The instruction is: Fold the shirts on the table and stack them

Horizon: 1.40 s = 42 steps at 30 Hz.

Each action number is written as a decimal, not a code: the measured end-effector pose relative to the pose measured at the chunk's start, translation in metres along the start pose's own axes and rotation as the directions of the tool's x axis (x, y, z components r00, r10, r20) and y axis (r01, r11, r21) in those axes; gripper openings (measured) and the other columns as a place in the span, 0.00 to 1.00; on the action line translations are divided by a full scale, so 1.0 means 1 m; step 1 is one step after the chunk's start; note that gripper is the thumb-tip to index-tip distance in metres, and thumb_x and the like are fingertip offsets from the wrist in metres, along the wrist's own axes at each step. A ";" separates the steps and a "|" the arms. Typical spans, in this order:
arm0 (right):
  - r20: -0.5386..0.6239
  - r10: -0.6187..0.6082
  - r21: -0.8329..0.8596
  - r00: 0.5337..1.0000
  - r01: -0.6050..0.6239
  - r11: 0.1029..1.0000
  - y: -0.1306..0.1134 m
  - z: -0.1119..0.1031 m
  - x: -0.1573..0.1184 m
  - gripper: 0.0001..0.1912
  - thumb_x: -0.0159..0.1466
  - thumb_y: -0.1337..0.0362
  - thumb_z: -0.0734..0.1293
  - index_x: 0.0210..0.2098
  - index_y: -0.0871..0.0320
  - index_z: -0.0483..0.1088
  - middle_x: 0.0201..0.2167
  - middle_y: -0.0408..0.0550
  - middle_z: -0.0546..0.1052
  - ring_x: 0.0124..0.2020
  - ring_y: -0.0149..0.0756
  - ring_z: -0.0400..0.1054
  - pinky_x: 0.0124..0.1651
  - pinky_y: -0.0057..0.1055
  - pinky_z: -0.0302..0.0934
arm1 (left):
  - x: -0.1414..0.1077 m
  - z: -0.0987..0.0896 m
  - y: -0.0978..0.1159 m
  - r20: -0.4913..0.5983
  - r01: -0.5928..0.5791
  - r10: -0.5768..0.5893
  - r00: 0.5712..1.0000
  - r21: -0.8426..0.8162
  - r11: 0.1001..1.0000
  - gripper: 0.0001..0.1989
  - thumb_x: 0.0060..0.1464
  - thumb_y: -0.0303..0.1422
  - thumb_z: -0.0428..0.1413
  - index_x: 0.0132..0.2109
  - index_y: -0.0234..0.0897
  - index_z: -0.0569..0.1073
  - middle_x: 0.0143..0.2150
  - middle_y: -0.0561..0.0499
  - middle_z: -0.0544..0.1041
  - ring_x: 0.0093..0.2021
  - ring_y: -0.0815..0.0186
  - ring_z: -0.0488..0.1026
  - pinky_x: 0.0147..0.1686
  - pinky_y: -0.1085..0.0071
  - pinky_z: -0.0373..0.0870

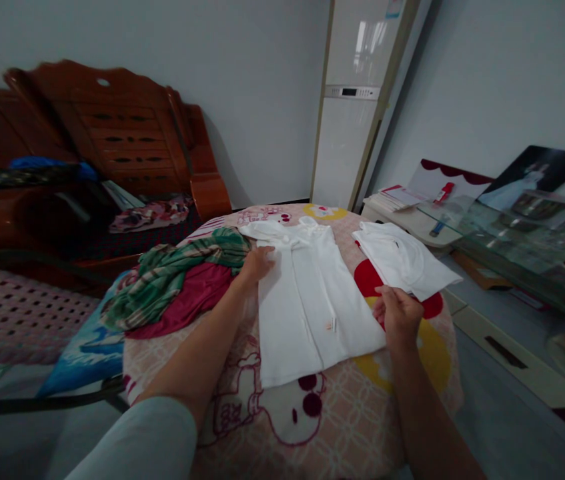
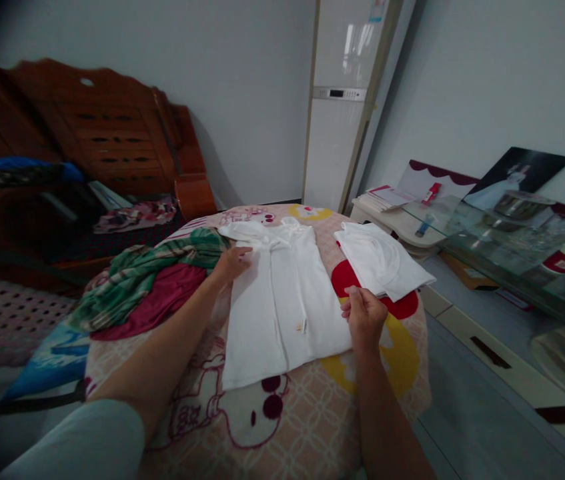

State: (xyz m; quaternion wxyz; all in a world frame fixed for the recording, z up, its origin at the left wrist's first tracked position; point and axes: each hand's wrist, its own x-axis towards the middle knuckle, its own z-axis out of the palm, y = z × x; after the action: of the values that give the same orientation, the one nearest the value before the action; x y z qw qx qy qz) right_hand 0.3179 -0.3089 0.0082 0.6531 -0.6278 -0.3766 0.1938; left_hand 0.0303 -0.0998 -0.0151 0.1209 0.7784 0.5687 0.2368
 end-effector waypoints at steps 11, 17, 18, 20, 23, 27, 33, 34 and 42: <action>0.376 -0.078 -0.637 0.923 0.318 0.702 0.024 0.003 0.006 0.10 0.57 0.64 0.64 0.30 0.59 0.77 0.25 0.50 0.79 0.29 0.39 0.72 0.35 0.32 0.63 | -0.034 0.013 0.023 0.123 -0.241 0.216 0.969 0.264 0.934 0.21 0.61 0.23 0.45 0.59 0.28 0.70 0.58 0.35 0.73 0.60 0.58 0.68 0.62 0.61 0.60; 0.744 -0.136 -0.465 0.654 0.652 0.598 -0.002 -0.004 -0.024 0.18 0.56 0.74 0.60 0.39 0.58 0.78 0.38 0.51 0.80 0.41 0.37 0.73 0.47 0.32 0.64 | -0.100 -0.011 0.077 0.333 -0.359 0.268 0.904 0.251 0.899 0.13 0.59 0.26 0.49 0.47 0.34 0.76 0.51 0.39 0.76 0.52 0.57 0.72 0.52 0.63 0.69; 0.793 -0.132 -0.422 0.595 0.691 0.587 -0.005 -0.009 -0.031 0.19 0.56 0.75 0.60 0.41 0.58 0.77 0.41 0.52 0.80 0.43 0.38 0.73 0.50 0.33 0.64 | -0.115 -0.015 0.086 0.363 -0.374 0.275 0.890 0.237 0.897 0.11 0.60 0.28 0.50 0.45 0.36 0.76 0.49 0.40 0.76 0.51 0.57 0.72 0.48 0.64 0.70; 0.846 -0.134 -0.362 0.516 0.740 0.567 -0.006 -0.019 -0.042 0.23 0.55 0.76 0.59 0.46 0.59 0.76 0.49 0.54 0.78 0.50 0.39 0.71 0.55 0.36 0.63 | -0.144 -0.021 0.101 0.433 -0.424 0.312 0.846 0.191 0.885 0.10 0.60 0.34 0.51 0.41 0.39 0.77 0.46 0.41 0.76 0.48 0.56 0.72 0.43 0.64 0.71; 0.875 -0.159 -0.323 0.458 0.796 0.511 -0.001 -0.032 -0.055 0.31 0.55 0.77 0.58 0.56 0.59 0.72 0.58 0.56 0.73 0.59 0.40 0.65 0.61 0.40 0.59 | -0.180 -0.025 0.113 0.478 -0.483 0.362 0.800 0.155 0.862 0.14 0.58 0.41 0.55 0.44 0.38 0.77 0.45 0.39 0.75 0.46 0.53 0.72 0.39 0.62 0.70; 0.886 -0.214 -0.310 0.412 0.868 0.387 0.011 -0.033 -0.058 0.31 0.55 0.79 0.57 0.57 0.63 0.71 0.58 0.59 0.73 0.58 0.43 0.65 0.60 0.44 0.61 | -0.208 -0.022 0.114 0.480 -0.547 0.420 0.770 0.158 0.822 0.19 0.53 0.41 0.59 0.50 0.36 0.75 0.47 0.37 0.74 0.47 0.51 0.70 0.38 0.61 0.69; 0.872 -0.248 -0.349 0.422 0.891 0.290 0.018 -0.018 -0.054 0.21 0.62 0.76 0.57 0.49 0.62 0.75 0.49 0.58 0.77 0.48 0.44 0.69 0.50 0.39 0.63 | -0.215 -0.009 0.110 0.449 -0.564 0.439 0.778 0.193 0.803 0.16 0.57 0.24 0.50 0.51 0.36 0.74 0.48 0.36 0.75 0.46 0.52 0.71 0.36 0.62 0.69; 0.870 -0.243 -0.358 0.428 0.889 0.285 0.016 -0.017 -0.053 0.19 0.62 0.76 0.58 0.46 0.62 0.76 0.46 0.57 0.78 0.46 0.43 0.69 0.49 0.38 0.63 | -0.213 -0.009 0.108 0.453 -0.556 0.434 0.779 0.178 0.812 0.17 0.57 0.23 0.49 0.51 0.37 0.74 0.48 0.36 0.76 0.46 0.52 0.72 0.36 0.62 0.69; 0.857 -0.155 -0.450 0.491 0.861 0.235 -0.042 0.028 0.005 0.13 0.59 0.76 0.59 0.33 0.62 0.76 0.33 0.53 0.78 0.38 0.40 0.70 0.43 0.32 0.58 | -0.133 -0.066 0.094 0.359 -0.474 0.429 0.829 0.043 0.880 0.28 0.51 0.21 0.50 0.58 0.41 0.73 0.50 0.46 0.80 0.49 0.59 0.76 0.50 0.66 0.70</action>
State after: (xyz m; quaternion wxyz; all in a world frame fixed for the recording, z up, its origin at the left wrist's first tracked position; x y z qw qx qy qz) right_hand 0.2913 -0.2924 0.0479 0.0814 -0.5643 -0.8187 -0.0681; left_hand 0.0428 -0.2614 0.0536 0.1063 0.9257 0.3532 0.0837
